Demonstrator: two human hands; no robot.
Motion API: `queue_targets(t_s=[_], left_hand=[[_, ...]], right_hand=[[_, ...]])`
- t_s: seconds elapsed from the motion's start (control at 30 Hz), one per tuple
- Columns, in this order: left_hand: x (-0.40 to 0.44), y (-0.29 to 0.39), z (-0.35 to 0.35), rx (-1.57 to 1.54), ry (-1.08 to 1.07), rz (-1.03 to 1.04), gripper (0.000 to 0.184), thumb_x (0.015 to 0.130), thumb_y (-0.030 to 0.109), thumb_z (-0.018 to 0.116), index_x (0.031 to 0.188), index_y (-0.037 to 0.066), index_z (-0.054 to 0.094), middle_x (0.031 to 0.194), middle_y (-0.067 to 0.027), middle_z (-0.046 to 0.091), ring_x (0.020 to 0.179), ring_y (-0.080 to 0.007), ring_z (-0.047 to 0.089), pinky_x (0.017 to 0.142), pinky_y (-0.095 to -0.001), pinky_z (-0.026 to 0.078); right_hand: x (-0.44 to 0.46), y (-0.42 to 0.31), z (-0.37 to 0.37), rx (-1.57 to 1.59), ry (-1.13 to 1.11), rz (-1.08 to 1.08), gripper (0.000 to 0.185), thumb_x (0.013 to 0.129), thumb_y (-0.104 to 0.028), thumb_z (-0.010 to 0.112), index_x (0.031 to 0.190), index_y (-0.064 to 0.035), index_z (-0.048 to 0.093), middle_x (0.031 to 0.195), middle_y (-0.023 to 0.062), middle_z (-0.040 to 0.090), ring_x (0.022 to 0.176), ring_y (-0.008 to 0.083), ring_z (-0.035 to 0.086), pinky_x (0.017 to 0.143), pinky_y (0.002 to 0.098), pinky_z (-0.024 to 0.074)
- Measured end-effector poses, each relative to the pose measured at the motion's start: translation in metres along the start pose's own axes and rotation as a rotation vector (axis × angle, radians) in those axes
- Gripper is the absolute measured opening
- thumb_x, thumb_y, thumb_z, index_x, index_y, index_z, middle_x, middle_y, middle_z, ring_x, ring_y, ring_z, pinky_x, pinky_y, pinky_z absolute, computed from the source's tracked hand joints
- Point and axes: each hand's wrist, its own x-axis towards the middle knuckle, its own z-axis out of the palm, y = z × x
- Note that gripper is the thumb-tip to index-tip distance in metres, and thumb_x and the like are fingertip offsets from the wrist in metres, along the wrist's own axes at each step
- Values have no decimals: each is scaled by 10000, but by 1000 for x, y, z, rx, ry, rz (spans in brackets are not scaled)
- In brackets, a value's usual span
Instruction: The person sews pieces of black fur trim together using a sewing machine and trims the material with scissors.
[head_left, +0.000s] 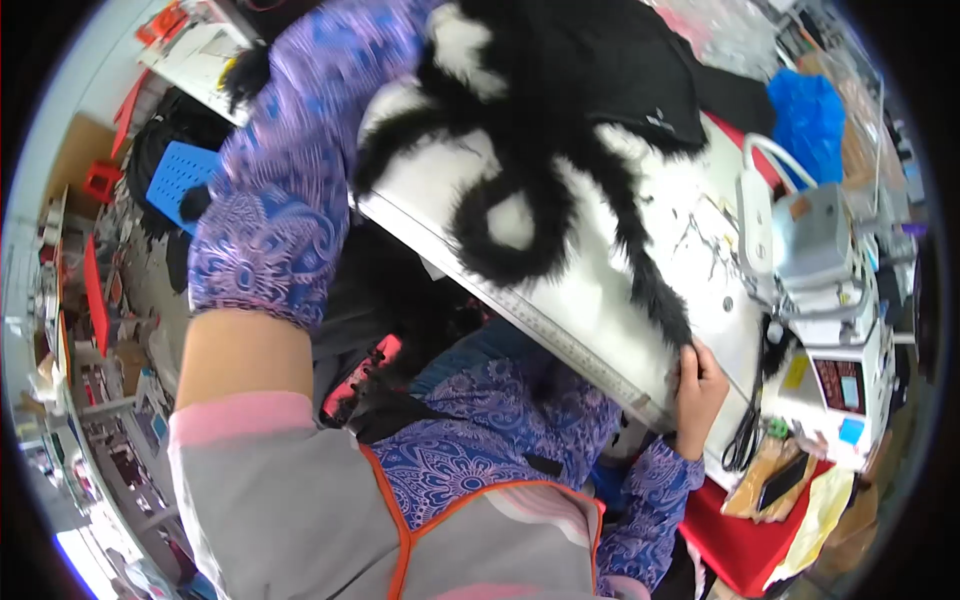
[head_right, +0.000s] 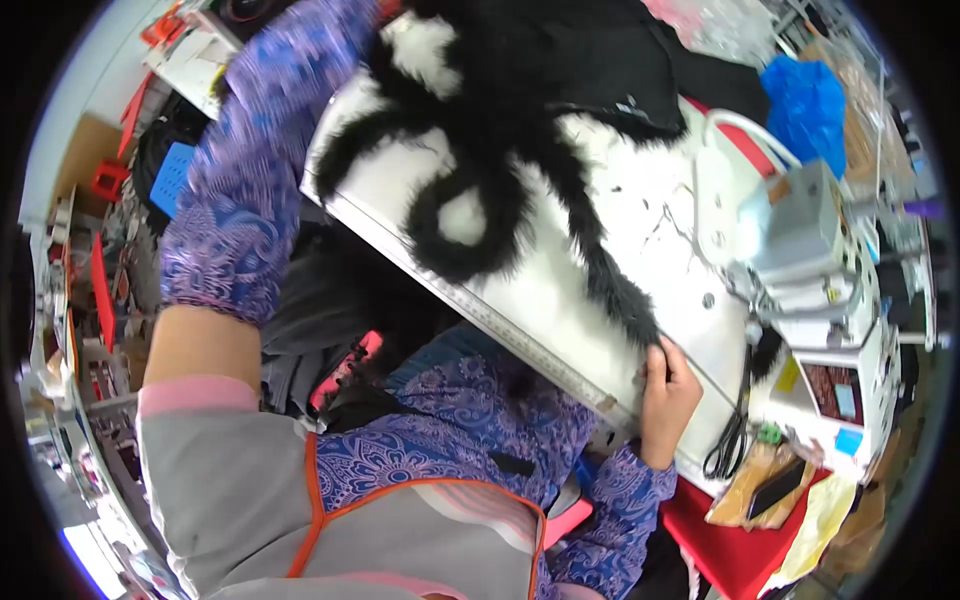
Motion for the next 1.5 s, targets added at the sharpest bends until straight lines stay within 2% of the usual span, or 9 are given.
queue_targets(t_s=[0.07,0.1,0.2,0.27,0.4,0.67,0.93,1.23,1.5], left_hand=[[-41,58,23,-865,-370,247,255,783,155,614,1021,64,607,916,-128,637,783,-281,625,715,-348,519],[-69,126,-31,-555,-399,400,311,757,208,645,1032,69,605,973,-118,629,848,-262,617,755,-346,505],[-153,217,-7,-1026,-547,234,546,708,263,698,1171,47,506,962,-122,622,791,-296,615,694,-368,493],[-159,241,-4,-1153,-876,25,418,724,193,668,1083,12,554,713,-125,634,660,-276,623,643,-328,489],[-170,263,15,-1162,-779,141,174,677,119,646,830,37,657,735,-114,639,679,-264,620,633,-325,488],[-173,262,58,-1380,-847,-214,224,685,132,640,893,56,680,761,-123,663,696,-194,639,658,-279,488],[-155,273,61,-1437,-1115,-681,235,800,76,653,996,-47,616,825,-71,640,612,-94,584,420,-194,478],[-148,271,55,-1592,-1106,-755,241,808,14,606,1023,-94,584,921,-129,627,760,-178,639,610,-234,565],[-153,282,52,-1874,-1170,-840,237,859,75,575,1063,-41,541,952,-109,612,866,-215,643,661,-216,545]], right_hand=[[7,-11,19,49,-18,6,226,887,-112,529,1063,6,604,646,-13,526,532,46,454,485,197,363],[11,-21,28,27,-52,-102,216,896,-107,516,1062,8,592,660,-6,532,538,49,460,491,195,367],[19,-49,46,4,-132,-209,159,910,-88,492,1017,16,546,685,9,543,554,54,474,507,191,378],[27,-45,50,38,-46,-321,107,908,-81,498,951,14,520,676,8,539,560,55,480,514,188,380],[18,-33,23,280,-100,-78,110,883,-58,526,960,20,523,751,56,583,647,111,567,576,223,441],[-51,66,-118,-1260,374,-30,327,882,-208,515,1115,20,537,1116,216,548,1053,359,501,929,406,373],[-70,72,-140,-807,188,-7,351,766,-78,589,1098,11,518,1005,220,565,944,397,528,826,402,422],[-88,42,-135,-705,138,40,304,649,-79,674,913,39,582,758,201,600,687,345,594,641,363,464],[-94,-9,-61,-402,37,60,465,551,-201,800,842,-7,494,592,96,441,533,208,404,525,308,397]])
